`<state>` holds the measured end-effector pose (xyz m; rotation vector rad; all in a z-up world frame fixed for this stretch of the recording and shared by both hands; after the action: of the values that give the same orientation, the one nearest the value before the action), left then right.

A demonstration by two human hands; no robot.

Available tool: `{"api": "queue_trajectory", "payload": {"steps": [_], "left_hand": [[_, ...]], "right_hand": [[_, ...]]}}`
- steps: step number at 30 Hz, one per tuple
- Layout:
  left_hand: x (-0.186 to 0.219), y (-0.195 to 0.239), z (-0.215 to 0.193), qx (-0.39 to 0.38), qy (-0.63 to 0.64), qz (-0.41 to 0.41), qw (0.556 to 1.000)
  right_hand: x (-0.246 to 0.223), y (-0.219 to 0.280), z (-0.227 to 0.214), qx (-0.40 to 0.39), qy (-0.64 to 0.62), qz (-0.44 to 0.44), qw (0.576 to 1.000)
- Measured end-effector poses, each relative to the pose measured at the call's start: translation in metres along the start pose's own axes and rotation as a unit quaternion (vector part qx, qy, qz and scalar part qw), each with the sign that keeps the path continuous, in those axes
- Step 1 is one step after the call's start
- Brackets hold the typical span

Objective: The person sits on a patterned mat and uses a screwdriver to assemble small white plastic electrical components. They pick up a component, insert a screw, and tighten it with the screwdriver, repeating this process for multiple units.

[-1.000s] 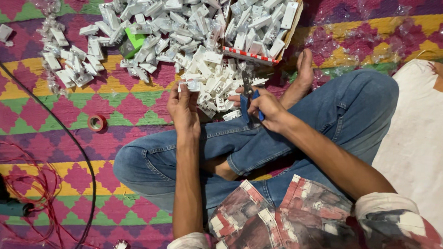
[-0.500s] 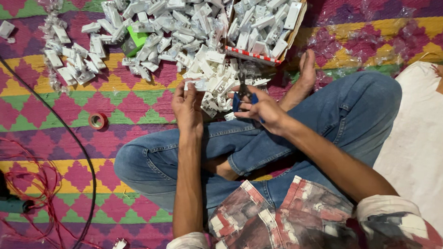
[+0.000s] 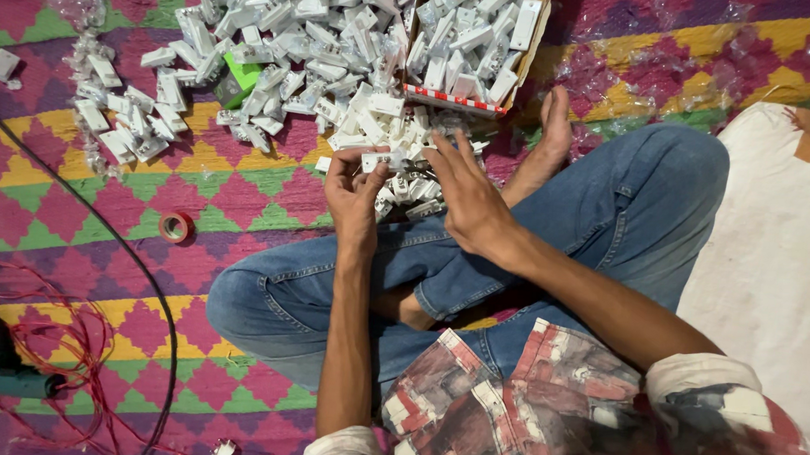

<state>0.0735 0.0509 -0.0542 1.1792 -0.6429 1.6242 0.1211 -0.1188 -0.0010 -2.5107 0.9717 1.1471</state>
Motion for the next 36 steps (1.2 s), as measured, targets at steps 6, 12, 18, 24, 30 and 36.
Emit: {"api": "queue_trajectory", "payload": {"steps": [6, 12, 18, 24, 30, 36], "left_hand": [[-0.003, 0.002, -0.004, 0.021, -0.018, 0.006, 1.0], [0.001, 0.004, -0.003, 0.033, -0.082, 0.024, 0.996], [0.007, 0.005, 0.0, 0.017, -0.032, 0.04, 0.999], [0.015, 0.002, 0.005, 0.008, -0.044, 0.058, 0.997], [0.002, -0.001, -0.003, 0.021, -0.015, 0.044, 0.999], [-0.034, -0.003, -0.025, 0.031, 0.088, 0.026, 0.995]], "right_hand": [[-0.022, -0.001, -0.01, 0.026, 0.157, -0.031, 0.987], [-0.012, -0.003, -0.003, 0.004, 0.154, -0.003, 0.988], [0.008, 0.002, 0.005, 0.02, -0.044, -0.017, 0.999], [0.012, 0.007, 0.061, -0.247, -0.746, 0.109, 0.609], [0.005, 0.011, 0.066, -0.257, -0.777, 0.171, 0.549], [-0.004, 0.006, 0.065, -0.253, -0.768, 0.12, 0.577]]}}
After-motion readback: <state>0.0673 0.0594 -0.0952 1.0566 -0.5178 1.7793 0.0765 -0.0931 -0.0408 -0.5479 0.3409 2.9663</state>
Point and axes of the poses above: each hand's wrist, its own y-axis away from the middle knuckle, its own z-axis out of the palm, x = y × z, the point moved 9 cm from there along -y, towards the middle knuckle, and after that the axes turned 7 degrees about -x, right-handed, at the moved point
